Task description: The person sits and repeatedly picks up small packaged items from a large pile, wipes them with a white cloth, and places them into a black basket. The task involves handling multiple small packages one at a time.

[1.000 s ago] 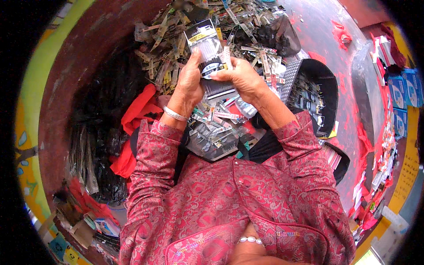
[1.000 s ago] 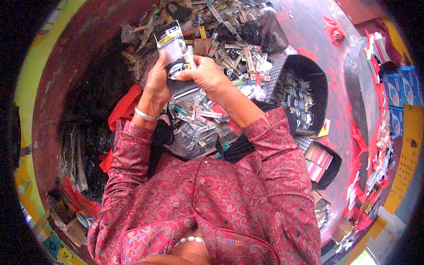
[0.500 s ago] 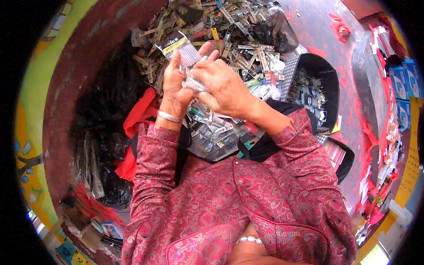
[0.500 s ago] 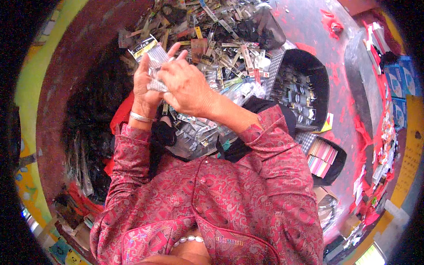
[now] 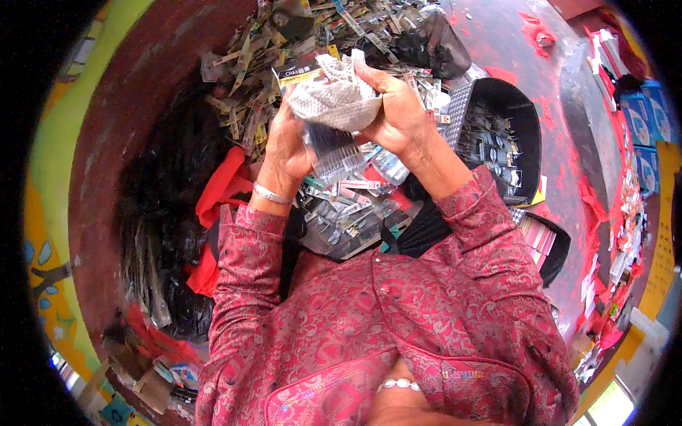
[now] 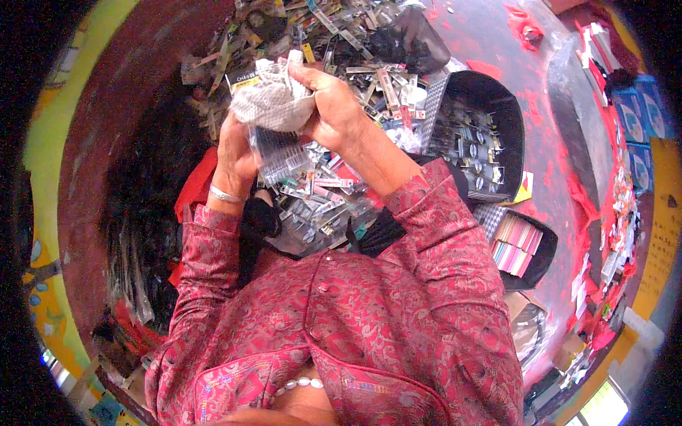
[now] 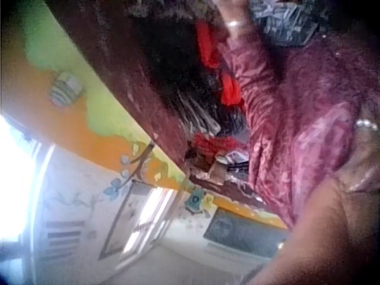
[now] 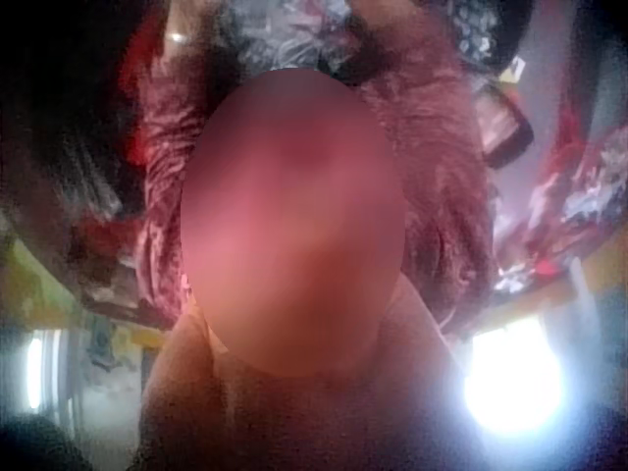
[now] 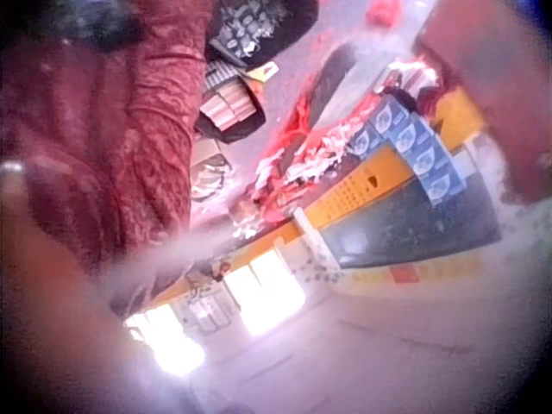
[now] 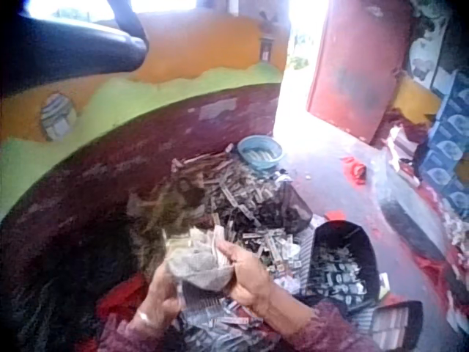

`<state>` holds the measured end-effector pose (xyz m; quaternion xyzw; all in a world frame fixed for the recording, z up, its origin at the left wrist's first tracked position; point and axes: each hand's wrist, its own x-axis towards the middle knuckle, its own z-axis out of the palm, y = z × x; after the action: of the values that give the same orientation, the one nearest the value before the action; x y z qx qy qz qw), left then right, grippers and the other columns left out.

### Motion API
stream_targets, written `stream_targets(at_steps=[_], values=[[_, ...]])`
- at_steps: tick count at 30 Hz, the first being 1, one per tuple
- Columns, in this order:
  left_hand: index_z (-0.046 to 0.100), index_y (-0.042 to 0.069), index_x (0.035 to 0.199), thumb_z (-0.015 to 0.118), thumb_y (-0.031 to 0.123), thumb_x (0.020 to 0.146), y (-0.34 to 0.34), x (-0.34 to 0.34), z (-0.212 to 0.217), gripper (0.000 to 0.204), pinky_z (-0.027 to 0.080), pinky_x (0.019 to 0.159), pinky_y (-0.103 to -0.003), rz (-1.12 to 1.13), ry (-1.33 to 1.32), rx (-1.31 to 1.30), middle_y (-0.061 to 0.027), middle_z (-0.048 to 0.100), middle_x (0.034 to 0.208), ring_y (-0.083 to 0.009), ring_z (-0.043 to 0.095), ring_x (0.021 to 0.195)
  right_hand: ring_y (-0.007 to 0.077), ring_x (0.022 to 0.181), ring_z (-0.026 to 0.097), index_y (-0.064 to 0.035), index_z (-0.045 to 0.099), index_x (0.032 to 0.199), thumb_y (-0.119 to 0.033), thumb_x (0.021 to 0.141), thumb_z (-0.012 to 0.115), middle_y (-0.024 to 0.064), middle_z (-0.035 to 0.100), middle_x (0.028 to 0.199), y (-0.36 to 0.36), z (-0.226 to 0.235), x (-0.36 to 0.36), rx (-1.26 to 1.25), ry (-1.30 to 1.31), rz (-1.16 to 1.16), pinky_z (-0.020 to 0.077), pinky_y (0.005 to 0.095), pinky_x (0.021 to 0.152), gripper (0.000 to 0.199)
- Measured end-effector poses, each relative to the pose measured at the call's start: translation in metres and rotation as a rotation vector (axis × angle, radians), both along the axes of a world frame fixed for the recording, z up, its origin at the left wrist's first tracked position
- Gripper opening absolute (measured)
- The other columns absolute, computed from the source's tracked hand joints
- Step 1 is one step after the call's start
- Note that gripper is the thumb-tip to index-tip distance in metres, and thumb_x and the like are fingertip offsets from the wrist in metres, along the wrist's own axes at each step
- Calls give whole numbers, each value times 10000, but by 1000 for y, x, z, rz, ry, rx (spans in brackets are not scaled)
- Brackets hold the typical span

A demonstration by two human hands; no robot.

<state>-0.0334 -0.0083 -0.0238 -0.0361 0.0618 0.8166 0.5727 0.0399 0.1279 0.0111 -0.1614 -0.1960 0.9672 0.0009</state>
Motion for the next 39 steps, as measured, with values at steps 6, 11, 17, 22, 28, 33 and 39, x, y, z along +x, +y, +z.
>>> stream_targets(at_steps=[6, 11, 17, 22, 28, 33, 39], values=[[357, 103, 1295, 318, 482, 901, -2, 12, 4, 547, 350, 949, -538, -54, 160, -8, -122, 412, 1295, -309, 440, 1151, 219, 882, 595, -36, 516, 1101, -201, 896, 438, 100, 592, 1024, -2, 3, 0, 465, 80, -110, 476, 352, 795, 275], [363, 123, 1290, 317, 532, 881, 3, 16, 13, 580, 337, 980, -487, 36, 244, -58, -150, 371, 1321, -337, 404, 1178, 290, 1213, 362, -100, 468, 1230, -269, 815, 558, 155, 439, 1256, -34, -5, 9, 2162, 597, -95, 291, 382, 996, 458], [374, 149, 1285, 356, 544, 859, -11, 9, 16, 581, 328, 866, -663, -41, 56, -3, -157, 436, 1265, -335, 452, 1136, 172, 1017, 512, -68, 480, 1213, -121, 768, 620, 101, 416, 1263, 8, 18, 6, 1387, 253, -13, 420, 283, 877, 469], [472, 51, 1175, 383, 413, 905, -12, 1, -7, 460, 483, 828, -387, 102, 211, -148, -135, 556, 1110, -259, 564, 988, 312, 1099, 450, -69, 535, 1131, -269, 653, 711, 173, 449, 1196, -9, -8, 7, 2020, 417, -59, 344, 364, 949, 548], [496, 36, 1132, 373, 421, 908, -10, 3, -6, 462, 467, 847, -383, 24, 141, -84, -126, 577, 1073, -253, 574, 965, 279, 938, 537, -25, 531, 1028, -124, 617, 687, 142, 537, 1001, -16, 8, 13, 1890, 320, -62, 415, 341, 845, 450], [384, 108, 1266, 302, 480, 907, -7, 12, 3, 524, 381, 877, -605, -141, 25, 116, -155, 455, 1240, -330, 457, 1128, 271, 867, 559, -48, 535, 1044, -35, 631, 622, 133, 550, 933, 13, 8, 3, 2031, 258, -329, 451, 334, 768, 422], [312, 102, 1304, 332, 487, 894, -8, 15, -1, 563, 383, 900, -559, -55, 441, -62, -150, 341, 1326, -306, 341, 1221, 300, 782, 507, -63, 543, 955, -80, 628, 574, 124, 506, 773, 2, 22, 1, 2300, 291, -609, 410, 399, 702, 329]])
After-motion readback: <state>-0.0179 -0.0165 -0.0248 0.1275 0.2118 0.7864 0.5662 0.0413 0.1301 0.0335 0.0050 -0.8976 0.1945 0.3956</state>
